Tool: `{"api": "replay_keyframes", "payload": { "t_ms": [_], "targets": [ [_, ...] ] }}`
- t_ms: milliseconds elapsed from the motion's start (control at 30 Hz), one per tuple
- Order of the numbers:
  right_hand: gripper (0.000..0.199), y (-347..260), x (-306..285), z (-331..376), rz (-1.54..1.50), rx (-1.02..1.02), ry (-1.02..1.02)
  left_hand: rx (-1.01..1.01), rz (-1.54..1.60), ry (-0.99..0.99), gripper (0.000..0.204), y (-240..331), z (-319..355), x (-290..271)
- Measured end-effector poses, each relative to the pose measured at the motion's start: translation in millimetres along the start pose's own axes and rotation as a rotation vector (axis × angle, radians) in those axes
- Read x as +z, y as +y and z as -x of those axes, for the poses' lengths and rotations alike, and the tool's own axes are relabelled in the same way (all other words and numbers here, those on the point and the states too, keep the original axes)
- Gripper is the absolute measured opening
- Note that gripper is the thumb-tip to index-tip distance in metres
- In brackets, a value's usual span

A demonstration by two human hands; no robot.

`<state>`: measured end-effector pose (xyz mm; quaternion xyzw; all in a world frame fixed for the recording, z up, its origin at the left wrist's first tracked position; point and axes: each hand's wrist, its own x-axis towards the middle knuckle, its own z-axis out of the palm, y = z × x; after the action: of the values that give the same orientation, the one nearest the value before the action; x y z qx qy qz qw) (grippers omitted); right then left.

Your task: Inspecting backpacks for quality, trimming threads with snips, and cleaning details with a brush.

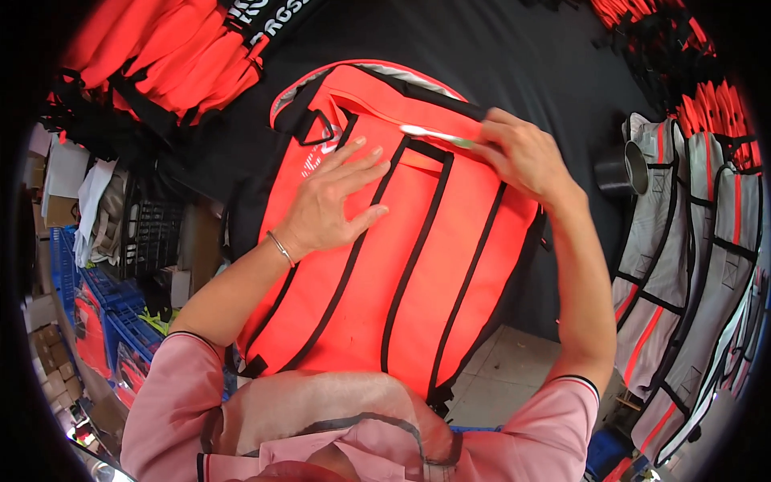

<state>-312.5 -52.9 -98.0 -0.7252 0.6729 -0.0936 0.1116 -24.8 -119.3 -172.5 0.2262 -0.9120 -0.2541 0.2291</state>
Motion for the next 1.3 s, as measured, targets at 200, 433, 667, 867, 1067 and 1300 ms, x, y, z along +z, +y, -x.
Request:
{"api": "replay_keyframes", "payload": {
  "t_ms": [200, 433, 667, 867, 1067, 1300],
  "targets": [
    [0.022, -5, -7, 6, 0.067, 0.007, 0.058, 0.068, 0.036, 0.009, 0.049, 3, -9, 7],
    [0.018, 16, -36, 71, 0.082, 0.187, 0.143, 0.03, -0.006, 0.016, 0.047, 0, -2, 2],
    [0.014, 63, -1, 197, -0.014, 0.635, 0.635, 0.049, -0.004, 0.02, 0.044, 2, -8, 6],
    [0.024, 66, 47, 246, -0.227, 0.954, 0.773, 0.027, -0.04, 0.027, 0.042, 5, -8, 6],
    [0.024, 87, 40, 233, -0.07, 1.076, 0.735, 0.062, -0.045, 0.063, 0.04, 4, -5, 5],
    [0.039, 48, 26, 201, 0.063, 0.841, 0.651, 0.22, -0.398, 0.554, 0.035, -11, 11, -37]
  ]
}}
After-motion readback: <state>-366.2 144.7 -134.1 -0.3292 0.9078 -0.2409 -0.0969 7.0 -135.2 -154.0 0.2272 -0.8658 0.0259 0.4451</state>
